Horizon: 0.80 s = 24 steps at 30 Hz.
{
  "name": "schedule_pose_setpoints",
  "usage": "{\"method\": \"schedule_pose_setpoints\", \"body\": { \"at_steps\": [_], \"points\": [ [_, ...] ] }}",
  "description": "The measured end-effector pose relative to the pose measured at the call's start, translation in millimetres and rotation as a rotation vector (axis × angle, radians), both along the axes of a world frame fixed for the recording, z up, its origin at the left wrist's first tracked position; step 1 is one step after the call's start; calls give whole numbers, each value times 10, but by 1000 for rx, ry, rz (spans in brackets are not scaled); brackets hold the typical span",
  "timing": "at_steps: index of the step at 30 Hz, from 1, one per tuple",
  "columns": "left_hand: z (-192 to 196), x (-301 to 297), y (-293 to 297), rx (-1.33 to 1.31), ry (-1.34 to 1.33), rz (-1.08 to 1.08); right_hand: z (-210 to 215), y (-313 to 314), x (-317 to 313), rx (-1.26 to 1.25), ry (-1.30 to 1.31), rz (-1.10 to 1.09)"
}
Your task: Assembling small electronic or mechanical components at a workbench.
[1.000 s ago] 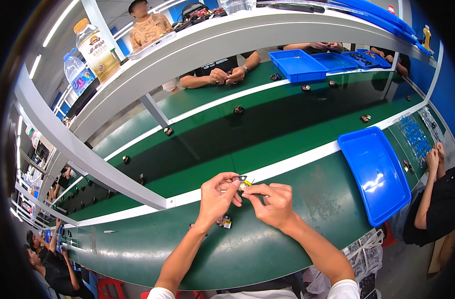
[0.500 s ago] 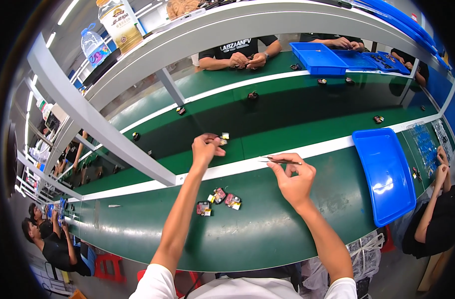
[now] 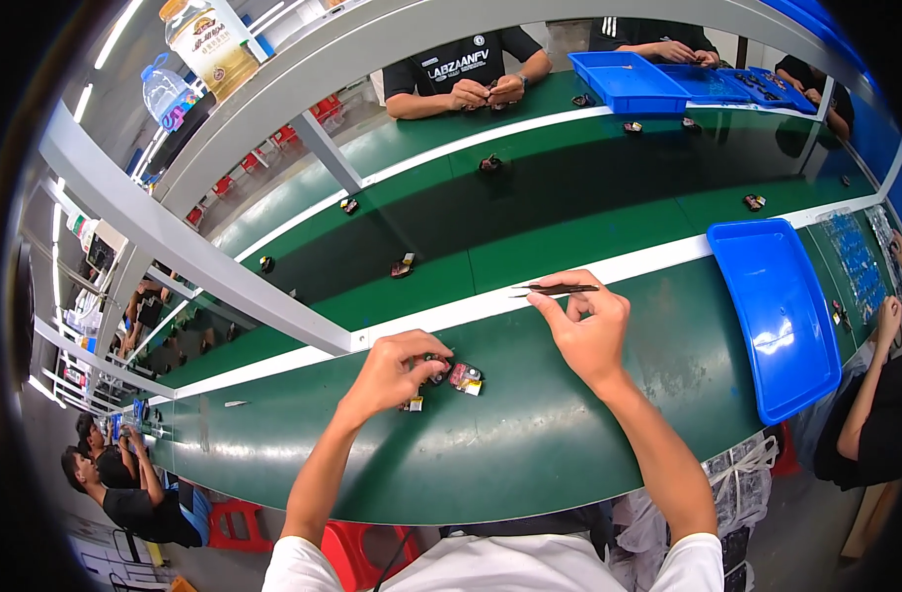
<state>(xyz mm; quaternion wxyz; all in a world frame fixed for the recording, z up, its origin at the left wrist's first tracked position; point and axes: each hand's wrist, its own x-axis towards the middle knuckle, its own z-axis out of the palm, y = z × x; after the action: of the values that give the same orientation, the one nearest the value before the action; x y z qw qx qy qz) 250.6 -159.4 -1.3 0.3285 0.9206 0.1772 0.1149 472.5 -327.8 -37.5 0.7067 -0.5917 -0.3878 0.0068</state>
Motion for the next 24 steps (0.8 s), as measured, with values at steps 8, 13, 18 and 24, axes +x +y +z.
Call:
{"method": "schedule_pose_setpoints", "body": {
  "at_steps": [8, 13, 18, 24],
  "points": [
    [-79, 228, -87, 140, 201, -71, -43, 47, 16, -28, -13, -9],
    [-88, 277, -52, 67, 330, -25, -18, 63, 18, -15, -7, -5],
    [55, 366, -92, -66, 309, 87, -8, 54, 66, 0, 38, 11],
    [165, 642, -59, -427, -49, 221, 102, 9, 0, 105, 347, 123]
  ]
}}
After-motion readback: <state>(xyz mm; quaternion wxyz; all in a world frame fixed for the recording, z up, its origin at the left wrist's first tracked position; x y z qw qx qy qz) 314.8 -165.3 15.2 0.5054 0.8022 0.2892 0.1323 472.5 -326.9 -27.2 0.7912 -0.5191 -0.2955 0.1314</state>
